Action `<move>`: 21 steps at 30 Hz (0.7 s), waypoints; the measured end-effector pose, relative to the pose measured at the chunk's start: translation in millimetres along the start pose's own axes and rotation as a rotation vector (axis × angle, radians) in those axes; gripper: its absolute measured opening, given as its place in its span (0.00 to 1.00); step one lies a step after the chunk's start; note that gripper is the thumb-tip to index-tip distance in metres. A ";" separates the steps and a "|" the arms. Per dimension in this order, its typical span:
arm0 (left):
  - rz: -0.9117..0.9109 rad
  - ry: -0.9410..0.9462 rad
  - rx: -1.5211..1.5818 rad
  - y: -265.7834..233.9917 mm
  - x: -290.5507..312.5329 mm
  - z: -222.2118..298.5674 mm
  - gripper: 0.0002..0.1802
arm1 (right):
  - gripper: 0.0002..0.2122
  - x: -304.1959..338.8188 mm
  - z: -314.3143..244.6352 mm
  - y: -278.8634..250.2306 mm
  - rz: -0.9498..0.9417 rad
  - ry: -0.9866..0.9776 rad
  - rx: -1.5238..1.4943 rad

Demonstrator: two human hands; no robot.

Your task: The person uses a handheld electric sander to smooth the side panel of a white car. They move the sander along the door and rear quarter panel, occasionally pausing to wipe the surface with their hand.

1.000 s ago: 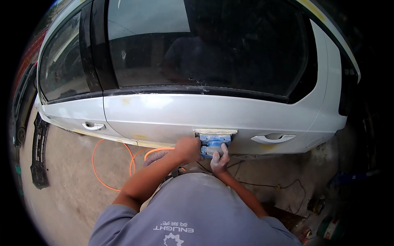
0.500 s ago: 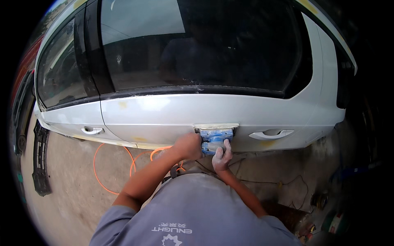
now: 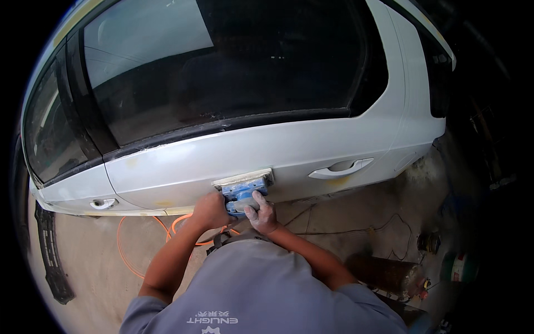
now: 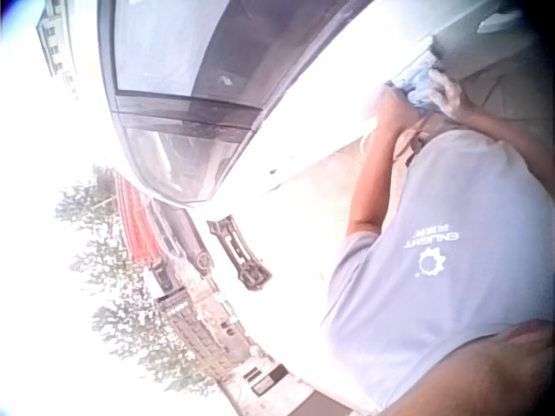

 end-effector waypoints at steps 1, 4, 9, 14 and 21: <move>0.023 -0.004 0.004 3.0 -0.5 -0.6 0.29 | 0.27 -0.9 -2.0 1.5 0.007 -0.026 0.017; -0.030 -0.006 -0.014 -1.2 -6.9 25.4 0.27 | 0.27 0.4 11.4 -14.0 0.083 -0.017 -0.010; -0.004 0.010 0.029 26.5 -27.5 81.2 0.29 | 0.29 17.3 62.4 -68.0 0.318 0.071 0.067; 0.065 -0.011 0.070 29.1 -17.1 58.8 0.36 | 0.28 20.3 38.0 -43.0 0.304 0.061 0.044; 0.198 0.012 0.284 11.8 16.6 -29.5 0.32 | 0.28 -3.1 -14.3 28.2 -0.109 0.076 -0.121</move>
Point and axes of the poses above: each hand's wrist, its own x-axis away from the middle knuckle, its own y-axis out of the palm, z = x × y, the point moved 4 cm from there along -x, towards the middle knuckle, and after that the axes turned 15 degrees about z, right-handed, at the moved point
